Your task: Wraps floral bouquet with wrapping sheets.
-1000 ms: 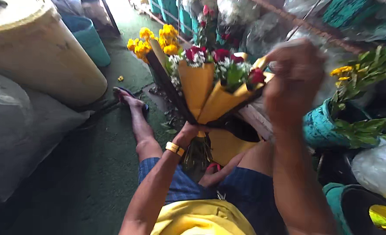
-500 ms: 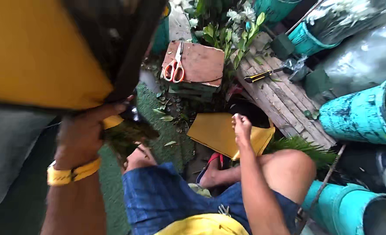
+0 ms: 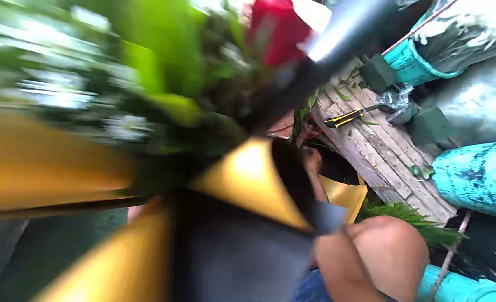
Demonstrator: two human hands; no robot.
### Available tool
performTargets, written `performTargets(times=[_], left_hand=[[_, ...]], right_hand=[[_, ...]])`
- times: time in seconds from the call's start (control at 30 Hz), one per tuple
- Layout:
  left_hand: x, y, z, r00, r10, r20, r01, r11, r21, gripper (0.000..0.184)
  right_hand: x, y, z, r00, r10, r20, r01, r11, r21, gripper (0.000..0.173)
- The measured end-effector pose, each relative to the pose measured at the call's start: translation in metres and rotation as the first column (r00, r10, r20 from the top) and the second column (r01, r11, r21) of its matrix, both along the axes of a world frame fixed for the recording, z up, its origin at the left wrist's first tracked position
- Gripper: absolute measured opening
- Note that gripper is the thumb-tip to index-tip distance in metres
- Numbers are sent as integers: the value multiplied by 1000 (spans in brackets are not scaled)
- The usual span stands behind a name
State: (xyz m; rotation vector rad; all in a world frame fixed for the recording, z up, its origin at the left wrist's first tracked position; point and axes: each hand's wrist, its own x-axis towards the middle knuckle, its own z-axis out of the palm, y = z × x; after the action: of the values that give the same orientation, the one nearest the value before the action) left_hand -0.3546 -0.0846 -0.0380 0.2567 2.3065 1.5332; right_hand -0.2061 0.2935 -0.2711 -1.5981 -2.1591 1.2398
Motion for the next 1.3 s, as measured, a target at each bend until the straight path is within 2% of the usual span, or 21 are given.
performTargets(times=[0.03,0.07,0.13,0.17,0.23,0.3,0.4,0.47,0.5,0.57,0.63,0.7,0.77,0.8,0.87,0.97,1.03,1.1,1.13,1.23,1.3], left_hand=[[1,-6,-12,980,-181,-78,179,983,-35,33],[10,3,-11,975,-219,-47,219,976,-12,34],[28,38,7,966,-218,138,198,969,149,38],[36,52,8,952,-242,189,195,951,240,41],[57,71,4,907,-352,229,245,887,392,47],[79,87,-2,876,-415,246,268,843,467,55],[112,96,2,832,-493,255,318,799,510,62],[130,96,11,813,-528,247,348,779,521,62],[138,96,16,810,-537,235,359,771,525,61],[150,93,25,807,-549,215,378,761,527,61],[159,91,32,807,-552,208,382,758,529,60],[165,88,37,805,-557,204,392,758,521,58],[170,84,40,796,-571,201,400,746,533,53],[171,83,42,791,-578,200,403,739,540,51],[176,79,46,790,-583,191,400,726,560,50],[182,77,46,826,-555,102,413,718,560,57],[181,79,42,858,-513,21,451,773,446,63],[177,82,41,880,-471,-70,476,868,144,66],[177,84,46,875,-469,-118,471,882,-18,65],[183,89,69,826,-524,-208,441,830,-342,60],[190,94,77,786,-558,-267,398,786,-473,59]], right_hand=[[14,-7,6,997,-20,-69,28,992,121,37],[26,-18,28,995,-22,-93,38,985,168,37],[45,-49,98,997,4,-78,6,992,123,37],[56,-64,114,993,2,-115,16,987,161,35],[69,-88,176,991,65,-115,-64,998,11,34],[83,-104,195,969,146,-201,-135,988,68,33],[100,-118,224,940,296,-170,-294,955,40,31],[112,-124,233,917,355,-180,-357,934,21,35],[118,-127,233,908,348,-236,-350,936,33,36],[126,-134,228,877,252,-410,-245,967,70,35],[135,-137,232,835,253,-488,-238,967,95,35],[145,-139,238,789,329,-519,-357,933,47,28],[155,-136,233,733,395,-555,-507,860,-57,15],[159,-133,229,695,415,-587,-573,813,-104,14],[167,-131,227,628,442,-641,-673,722,-161,22],[179,-129,217,543,483,-687,-754,640,-145,26],[185,-132,211,533,496,-686,-770,621,-149,26],[188,-136,208,547,498,-673,-764,625,-159,27],[189,-138,206,554,495,-669,-759,631,-162,27],[189,-146,204,605,500,-620,-712,688,-141,30],[191,-156,215,698,580,-421,-663,745,-72,29]])
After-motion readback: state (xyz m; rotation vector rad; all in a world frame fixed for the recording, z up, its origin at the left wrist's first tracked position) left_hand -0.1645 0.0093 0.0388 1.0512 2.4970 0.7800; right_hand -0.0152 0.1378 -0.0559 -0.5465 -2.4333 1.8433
